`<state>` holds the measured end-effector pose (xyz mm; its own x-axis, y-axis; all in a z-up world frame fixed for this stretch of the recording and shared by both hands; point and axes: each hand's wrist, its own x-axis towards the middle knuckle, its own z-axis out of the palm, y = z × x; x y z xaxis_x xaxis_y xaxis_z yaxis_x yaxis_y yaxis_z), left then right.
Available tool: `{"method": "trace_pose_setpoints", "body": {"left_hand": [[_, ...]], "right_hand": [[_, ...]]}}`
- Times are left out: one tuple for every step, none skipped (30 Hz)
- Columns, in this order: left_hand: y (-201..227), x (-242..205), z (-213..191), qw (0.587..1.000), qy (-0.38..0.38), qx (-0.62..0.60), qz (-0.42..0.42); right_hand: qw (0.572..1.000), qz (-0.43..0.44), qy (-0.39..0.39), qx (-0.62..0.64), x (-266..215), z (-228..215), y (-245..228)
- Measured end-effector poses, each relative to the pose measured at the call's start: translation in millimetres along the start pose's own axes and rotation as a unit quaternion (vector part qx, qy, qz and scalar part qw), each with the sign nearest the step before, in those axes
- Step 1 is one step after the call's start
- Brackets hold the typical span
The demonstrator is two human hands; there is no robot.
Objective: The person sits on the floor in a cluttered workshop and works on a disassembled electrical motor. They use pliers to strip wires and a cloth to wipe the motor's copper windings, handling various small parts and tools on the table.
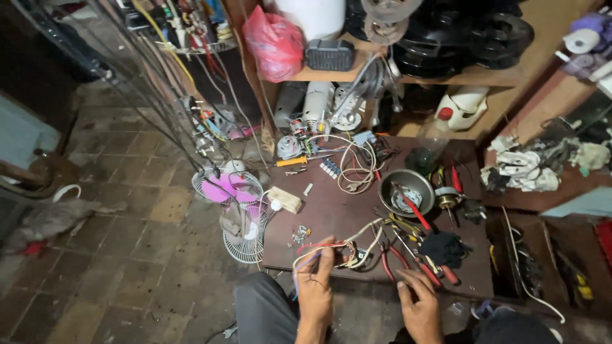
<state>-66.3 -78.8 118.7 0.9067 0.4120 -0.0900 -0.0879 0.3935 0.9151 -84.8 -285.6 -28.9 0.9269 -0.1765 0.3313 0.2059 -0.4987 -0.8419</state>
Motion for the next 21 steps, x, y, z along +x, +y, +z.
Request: {"method": "trace_pose_setpoints", "body": {"left_hand": [[2, -1, 3, 1.000, -0.019, 0.006, 0.012], [4, -3, 5, 0.999, -0.038, 0.012, 0.024], [3, -3, 7, 0.999, -0.034, 0.010, 0.027], [1, -4, 8, 0.994, -0.054, 0.048, 0.079], [-1, -4, 8, 0.985, -0.072, 0.088, 0.131], [7, -8, 12, 0.985, -0.066, 0.088, 0.133], [13, -12, 15, 0.981, -0.088, 0.095, 0.146], [20, -16, 19, 0.976, -0.110, 0.103, 0.158], [23, -18, 20, 0.976, -0.107, 0.102, 0.158], [26, -20, 21, 0.967, -0.121, 0.132, 0.182], [29, -21, 23, 0.956, -0.138, 0.160, 0.204], [28, -24, 25, 0.956, -0.137, 0.159, 0.204], [27, -25, 26, 0.946, -0.155, 0.160, 0.236], [27, -27, 27, 0.934, -0.173, 0.161, 0.267], [31, -28, 27, 0.934, -0.173, 0.160, 0.268], [36, -29, 26, 0.905, -0.195, 0.198, 0.323], [40, -31, 26, 0.870, -0.218, 0.234, 0.375], [39, -34, 25, 0.870, -0.218, 0.233, 0.376], [38, -35, 25, 0.843, -0.219, 0.285, 0.401], [38, -37, 25, 0.812, -0.219, 0.335, 0.424], [34, -36, 23, 0.812, -0.219, 0.333, 0.427]], "right_hand": [[1.000, -0.012, 0.013, 0.012, 3, -1, -12], [0.999, -0.024, 0.026, 0.024, 5, -2, -23], [0.999, -0.028, 0.022, 0.025, 9, -4, -39], [0.997, -0.046, 0.053, 0.026, 12, -6, -55], [0.994, -0.063, 0.082, 0.029, 15, -7, -72], [0.994, -0.065, 0.077, 0.032, 15, -10, -92], [0.994, -0.026, 0.095, 0.042, 15, -13, -112], [0.992, 0.015, 0.112, 0.052, 16, -17, -132], [0.993, 0.013, 0.109, 0.052, 19, -23, -150], [0.993, -0.043, 0.105, 0.040, 22, -28, -168], [0.989, -0.099, 0.104, 0.026, 26, -35, -185], [0.989, -0.100, 0.103, 0.025, 25, -37, -193], [0.992, -0.086, 0.094, 0.020, 26, -39, -200], [0.994, -0.073, 0.085, 0.016, 27, -40, -208], [0.994, -0.074, 0.085, 0.016, 32, -43, -211], [0.989, -0.136, 0.060, 0.006, 38, -47, -213], [0.980, -0.195, 0.036, -0.005, 44, -50, -216], [0.980, -0.196, 0.037, -0.007, 49, -52, -215], [0.977, -0.204, -0.027, -0.050, 55, -54, -213], [0.969, -0.210, -0.091, -0.094, 61, -57, -212], [0.969, -0.212, -0.088, -0.095, 63, -57, -214]]}}
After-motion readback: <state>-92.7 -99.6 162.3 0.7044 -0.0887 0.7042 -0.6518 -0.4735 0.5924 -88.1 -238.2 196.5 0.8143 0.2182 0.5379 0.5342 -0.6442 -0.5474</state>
